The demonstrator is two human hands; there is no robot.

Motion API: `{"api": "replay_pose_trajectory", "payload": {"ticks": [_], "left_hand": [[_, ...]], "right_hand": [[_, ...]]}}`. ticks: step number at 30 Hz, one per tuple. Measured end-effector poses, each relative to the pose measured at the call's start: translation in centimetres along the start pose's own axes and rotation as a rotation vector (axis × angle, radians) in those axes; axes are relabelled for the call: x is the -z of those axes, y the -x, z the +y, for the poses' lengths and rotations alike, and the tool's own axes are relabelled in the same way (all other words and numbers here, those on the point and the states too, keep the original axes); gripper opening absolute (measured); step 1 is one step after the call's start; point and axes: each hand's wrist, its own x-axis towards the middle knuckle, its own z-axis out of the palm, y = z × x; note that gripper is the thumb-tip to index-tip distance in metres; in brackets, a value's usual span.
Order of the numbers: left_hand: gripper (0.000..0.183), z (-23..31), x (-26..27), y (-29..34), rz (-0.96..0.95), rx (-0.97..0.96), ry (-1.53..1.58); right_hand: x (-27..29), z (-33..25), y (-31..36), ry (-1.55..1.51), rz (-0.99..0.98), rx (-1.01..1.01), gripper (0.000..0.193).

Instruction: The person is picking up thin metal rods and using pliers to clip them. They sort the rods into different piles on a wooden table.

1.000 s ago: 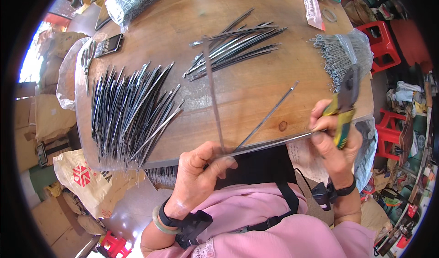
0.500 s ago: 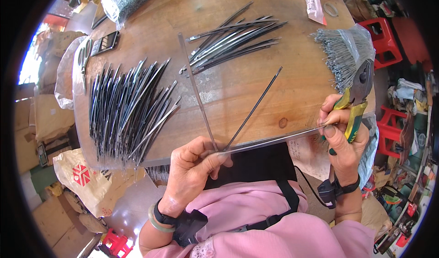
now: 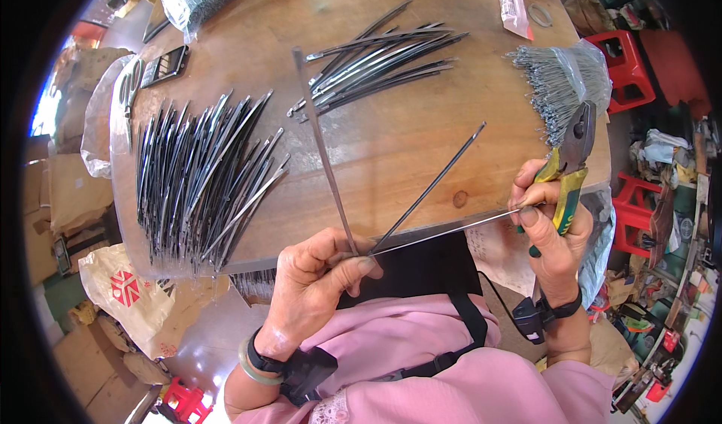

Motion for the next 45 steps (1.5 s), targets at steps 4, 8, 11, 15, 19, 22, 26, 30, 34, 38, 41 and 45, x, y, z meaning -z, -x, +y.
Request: {"api": "replay_pose_trajectory", "payload": {"ticks": [4, 8, 11, 15, 19, 22, 26, 30, 34, 38, 41, 45], "left_hand": [[0.008, -0.2, 0.1, -0.1, -0.028, -0.005, -0.046], [0.009, -0.1, 0.3, 0.1, -0.034, 0.031, 0.075], [0.011, -0.1, 0.0, 0.0, -0.046, 0.042, 0.083], [0.012, 0.1, -0.8, -0.1, -0.036, -0.003, -0.153], [0.011, 1.0, -1.3, -0.3, -0.057, 0.017, -0.352], [0.011, 0.8, -0.8, -0.3, -0.119, 0.071, -0.176], [0.012, 0.7, -0.6, -0.3, -0.155, 0.143, -0.026], [0.012, 0.6, -0.7, -0.2, -0.165, 0.145, -0.063], [0.01, 1.2, -1.1, -0.1, -0.175, 0.249, -0.011], [0.008, 1.6, -1.6, 0.1, -0.209, 0.249, -0.029], [0.007, 1.7, -1.9, 0.2, -0.215, 0.233, -0.056], [0.013, 1.5, -1.9, 0.3, -0.209, 0.213, -0.06]], "right_hand": [[-0.4, 0.2, -0.1, -0.003, 0.037, -0.006, 0.017], [0.1, 0.5, -0.1, -0.069, 0.046, -0.05, 0.017], [0.2, 0.7, 0.2, -0.046, 0.009, -0.054, 0.015], [-0.8, 0.5, 1.0, 0.208, -0.061, 0.034, 0.013], [-3.8, 1.0, 0.6, 0.251, -0.193, 0.136, 0.009], [-4.2, 0.5, 0.5, 0.02, -0.149, -0.113, 0.009], [-3.7, 1.0, 0.6, -0.094, -0.156, -0.141, 0.013], [-3.0, -0.1, 0.2, 0.243, -0.285, 0.002, 0.02], [-3.3, -2.0, -0.2, 0.561, -0.277, 0.247, 0.025], [-2.7, -3.4, -1.4, 0.773, -0.321, 0.42, 0.028], [-2.5, -3.4, -2.3, 0.85, -0.399, 0.506, 0.031], [-2.3, -2.0, -2.3, 0.796, -0.435, 0.493, 0.031]]}}
